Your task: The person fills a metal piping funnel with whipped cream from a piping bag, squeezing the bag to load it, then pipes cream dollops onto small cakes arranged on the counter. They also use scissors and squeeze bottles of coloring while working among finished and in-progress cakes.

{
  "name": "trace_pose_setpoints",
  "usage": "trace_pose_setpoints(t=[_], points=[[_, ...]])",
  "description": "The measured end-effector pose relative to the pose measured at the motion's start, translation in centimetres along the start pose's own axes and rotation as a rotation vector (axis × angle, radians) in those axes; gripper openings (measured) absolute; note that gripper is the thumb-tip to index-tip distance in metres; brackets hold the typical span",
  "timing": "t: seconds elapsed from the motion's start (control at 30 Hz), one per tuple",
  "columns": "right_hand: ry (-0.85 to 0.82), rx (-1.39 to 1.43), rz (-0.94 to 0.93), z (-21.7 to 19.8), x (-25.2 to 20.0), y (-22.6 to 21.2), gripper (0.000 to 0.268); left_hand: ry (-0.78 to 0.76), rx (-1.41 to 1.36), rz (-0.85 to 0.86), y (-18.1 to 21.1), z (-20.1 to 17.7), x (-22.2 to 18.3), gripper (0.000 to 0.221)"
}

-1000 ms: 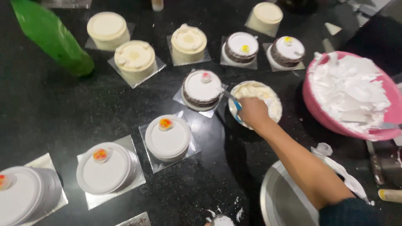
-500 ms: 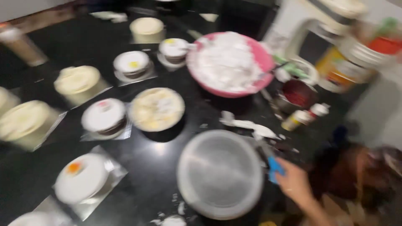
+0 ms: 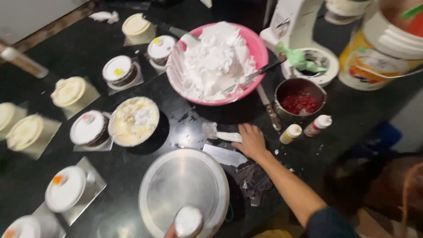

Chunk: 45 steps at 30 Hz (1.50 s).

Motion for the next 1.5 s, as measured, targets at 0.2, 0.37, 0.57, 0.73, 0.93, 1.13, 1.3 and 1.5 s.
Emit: trace_pose_setpoints(t=[0.2,0.37,0.57,0.73,0.93,1.13,1.3,1.5], points=[[-0.461,0.395,0.447,9.0,2.1,5.1,0.033,-0.038,-0.181,-0.079,19.8,20.2,5.4,0.059],[-0.594,0.838,0.371,1.4,2.0,-4.7,0.045,-0.272,0.010,0.156,26.3,23.5,8.7,0.043],[-0.499,1.264,0.391,7.1,-3.7,-4.8,0.044,-0.440,0.044,0.256,30.0,26.3,7.9,0.019],[-0.306,1.517,0.461,10.3,-5.9,-4.3,0.046,-0.348,0.232,0.507,36.0,27.2,4.7,0.016],[-0.586,1.510,0.083,2.9,-3.2,-14.8,0.065,-0.312,0.693,0.752,38.2,27.4,1.2,0.023],[0.074,2.039,0.367,-6.8,2.1,-11.8,0.037,-0.271,-0.065,0.140,27.7,18.0,1.1,0.036],[-0.203,2.191,0.820,-3.5,-0.2,-14.7,0.020,-0.021,-0.692,0.080,21.5,12.1,3.1,0.018],[-0.163,2.485,0.356,-15.1,4.0,-24.4,0.036,0.209,0.056,0.416,30.5,11.2,-2.7,0.027]])
Point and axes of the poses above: each hand's wrist, its own x-axis towards the middle knuckle, its own z-axis out of the palm, y = z × x, the point moved 8 cm from there along x, towards the middle knuckle, and after that the axes turned 9 degrees about x, right-handed, at the moved point
